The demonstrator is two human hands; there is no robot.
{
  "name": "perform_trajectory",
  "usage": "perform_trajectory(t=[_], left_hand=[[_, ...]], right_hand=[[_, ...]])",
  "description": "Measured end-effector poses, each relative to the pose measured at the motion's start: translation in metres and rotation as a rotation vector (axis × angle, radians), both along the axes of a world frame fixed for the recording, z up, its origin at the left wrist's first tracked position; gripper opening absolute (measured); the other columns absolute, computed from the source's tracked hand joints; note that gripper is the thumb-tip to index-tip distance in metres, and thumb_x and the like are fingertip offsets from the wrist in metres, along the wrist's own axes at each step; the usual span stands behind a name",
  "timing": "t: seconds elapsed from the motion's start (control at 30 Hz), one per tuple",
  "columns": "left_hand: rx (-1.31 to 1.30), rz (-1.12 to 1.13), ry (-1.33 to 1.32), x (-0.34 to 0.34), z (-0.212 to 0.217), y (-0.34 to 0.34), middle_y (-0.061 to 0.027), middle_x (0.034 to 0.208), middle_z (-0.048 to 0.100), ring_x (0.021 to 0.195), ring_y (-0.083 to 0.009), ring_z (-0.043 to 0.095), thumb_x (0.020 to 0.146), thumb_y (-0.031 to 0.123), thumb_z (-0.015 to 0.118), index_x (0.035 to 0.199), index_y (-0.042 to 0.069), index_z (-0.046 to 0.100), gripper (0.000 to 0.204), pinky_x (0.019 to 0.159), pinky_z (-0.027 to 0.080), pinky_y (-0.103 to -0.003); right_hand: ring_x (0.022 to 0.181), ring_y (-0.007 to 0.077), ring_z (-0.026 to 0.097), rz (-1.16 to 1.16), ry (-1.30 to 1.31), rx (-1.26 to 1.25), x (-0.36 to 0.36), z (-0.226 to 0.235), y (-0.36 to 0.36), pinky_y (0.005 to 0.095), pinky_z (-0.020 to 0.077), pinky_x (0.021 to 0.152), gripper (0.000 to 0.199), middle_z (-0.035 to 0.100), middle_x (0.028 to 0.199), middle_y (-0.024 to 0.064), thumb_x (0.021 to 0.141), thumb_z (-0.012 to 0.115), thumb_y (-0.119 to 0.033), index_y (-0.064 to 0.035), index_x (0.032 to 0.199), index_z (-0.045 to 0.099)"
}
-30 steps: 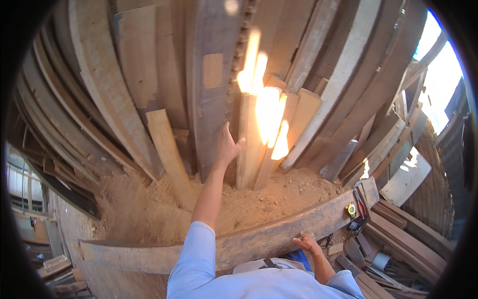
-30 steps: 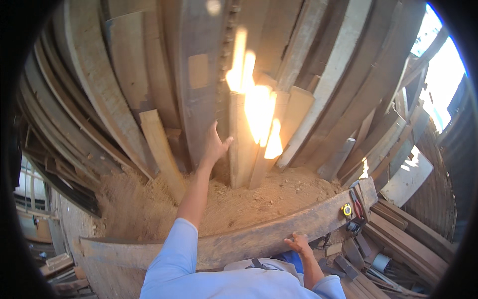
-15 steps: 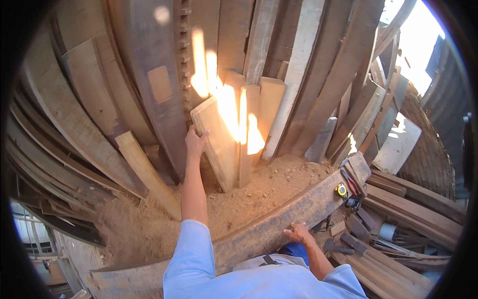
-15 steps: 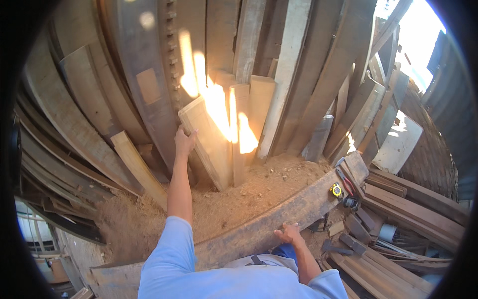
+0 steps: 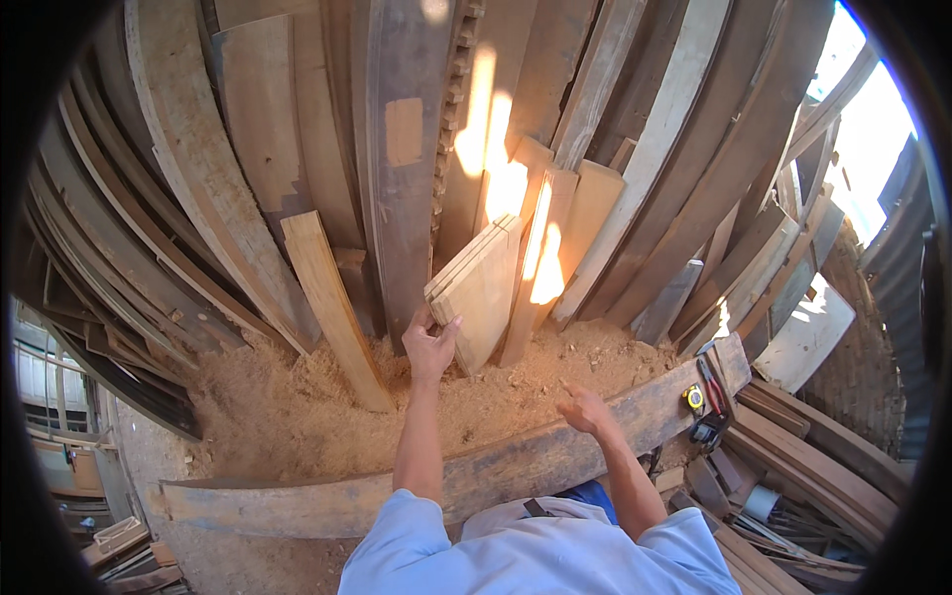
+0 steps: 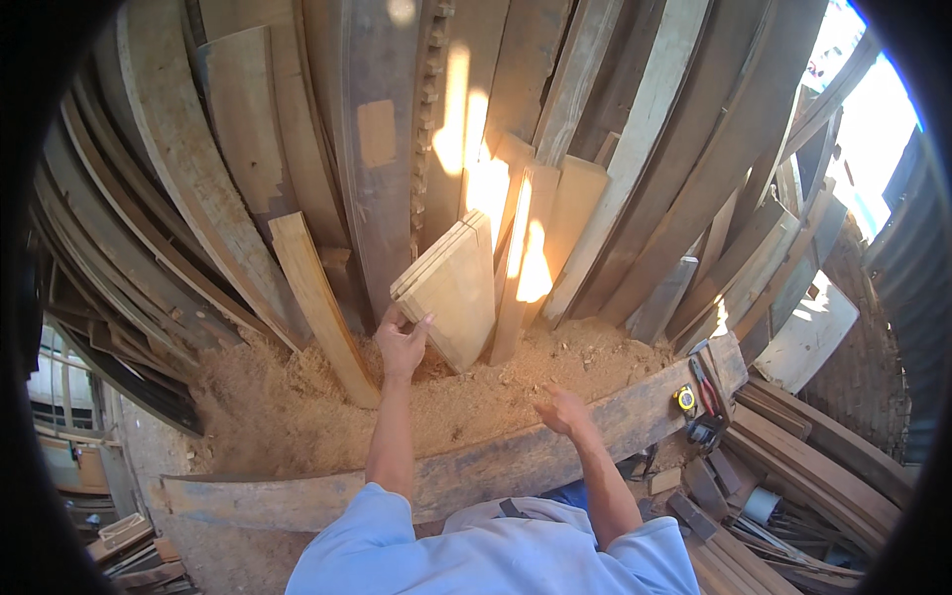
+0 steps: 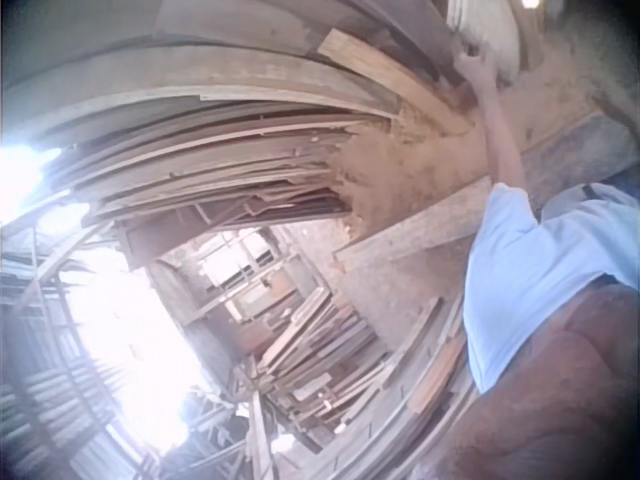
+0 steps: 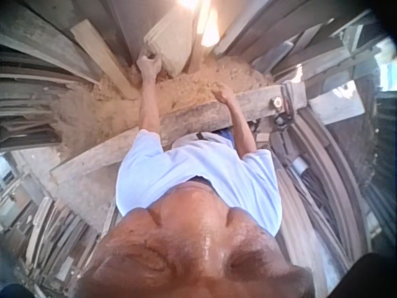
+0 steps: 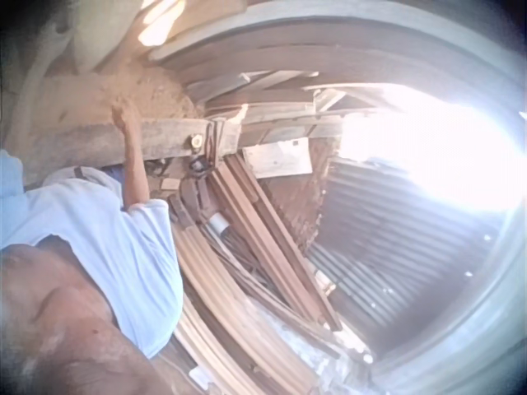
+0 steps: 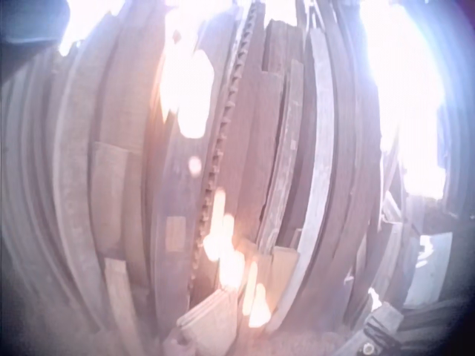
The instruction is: The person measures a piece of wood using a tape measure and a straight edge, then cuts a notch into the wood using a circular saw and a chisel.
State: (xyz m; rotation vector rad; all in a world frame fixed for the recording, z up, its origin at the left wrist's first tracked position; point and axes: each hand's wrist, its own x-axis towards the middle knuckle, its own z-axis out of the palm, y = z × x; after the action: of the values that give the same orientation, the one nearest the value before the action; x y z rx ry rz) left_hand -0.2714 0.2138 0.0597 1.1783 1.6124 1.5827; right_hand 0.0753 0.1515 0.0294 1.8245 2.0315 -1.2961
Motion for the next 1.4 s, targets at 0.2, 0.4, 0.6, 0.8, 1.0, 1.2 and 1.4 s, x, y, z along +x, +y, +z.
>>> perform_trajectory(t=[0.2,0.4,0.6,0.8,1.0,1.2,1.4], left_hand=[[0.2,-0.122,-0.226,-0.004,0.095,-0.017,-0.0135,0.116,0.076,0.105,-0.0195,0.073,0.085,0.006,0.085,0.129,-0.004,0.065,0.05,0.093,0.058,-0.034],[0.329,-0.187,-0.031,0.028,0.225,-0.033,-0.0109,0.115,0.076,0.1,-0.0198,0.073,0.081,0.006,0.088,0.131,0.001,0.067,0.054,0.091,0.06,-0.034],[0.338,-0.419,0.461,0.083,0.265,-0.021,-0.0163,0.113,0.076,0.091,-0.0217,0.075,0.07,0.022,0.089,0.139,0.004,0.064,0.076,0.081,0.058,-0.035],[0.072,-1.085,0.297,0.066,0.251,-0.026,-0.0229,0.123,0.07,0.111,-0.0313,0.073,0.073,0.025,0.084,0.154,0.006,0.046,0.092,0.096,0.054,-0.038],[-0.288,-1.035,0.571,0.067,0.208,-0.064,-0.0275,0.118,0.07,0.11,-0.039,0.072,0.078,0.015,0.075,0.152,0.006,0.04,0.083,0.093,0.055,-0.042],[-0.397,-1.18,0.657,0.122,0.211,-0.058,-0.0297,0.103,0.07,0.095,-0.0464,0.071,0.079,0.016,0.074,0.146,0.006,0.042,0.075,0.083,0.056,-0.051],[-0.54,-1.265,0.733,0.163,0.164,-0.104,-0.0295,0.099,0.07,0.09,-0.0488,0.07,0.081,0.017,0.071,0.146,0.006,0.041,0.072,0.081,0.057,-0.054]], right_hand=[[0.152,0.04,0.036,0.022,0.316,0.274,-0.059,0.031,0.036,0.0487,0.033,0.123,0.09,0.039,0.163,0.0269,0.095,0.073,-0.046,0.0027,0.16,0.033],[0.145,0.0303,0.043,-0.204,1.359,0.123,-0.122,0.074,0.069,0.0449,0.0412,0.118,0.077,0.043,0.154,0.0188,0.103,0.067,-0.034,-0.0009,0.159,0.026],[0.132,0.0201,0.05,-0.605,1.596,-0.012,-0.148,0.075,0.03,0.0413,0.0454,0.108,0.06,0.051,0.146,0.0032,0.108,0.054,-0.051,-0.0165,0.154,0.037],[0.134,0.026,0.049,-0.968,1.534,-0.305,-0.101,0.092,-0.037,0.055,0.0424,0.108,0.083,0.049,0.15,0.0047,0.096,0.052,-0.077,-0.023,0.157,0.035],[0.137,0.0333,0.045,-1.097,1.33,-0.416,-0.072,0.083,-0.069,0.0568,0.0396,0.114,0.102,0.045,0.153,0.0119,0.084,0.044,-0.091,-0.0188,0.156,0.039],[0.139,0.0318,0.042,-1.086,1.391,-0.536,-0.031,0.075,-0.096,0.0554,0.0394,0.114,0.099,0.043,0.155,0.011,0.09,0.037,-0.09,-0.0183,0.159,0.035],[0.144,0.0323,0.04,-1.142,1.423,-0.605,-0.013,0.036,-0.153,0.0536,0.0379,0.115,0.106,0.041,0.158,0.0108,0.082,0.04,-0.094,-0.0244,0.162,0.031]])
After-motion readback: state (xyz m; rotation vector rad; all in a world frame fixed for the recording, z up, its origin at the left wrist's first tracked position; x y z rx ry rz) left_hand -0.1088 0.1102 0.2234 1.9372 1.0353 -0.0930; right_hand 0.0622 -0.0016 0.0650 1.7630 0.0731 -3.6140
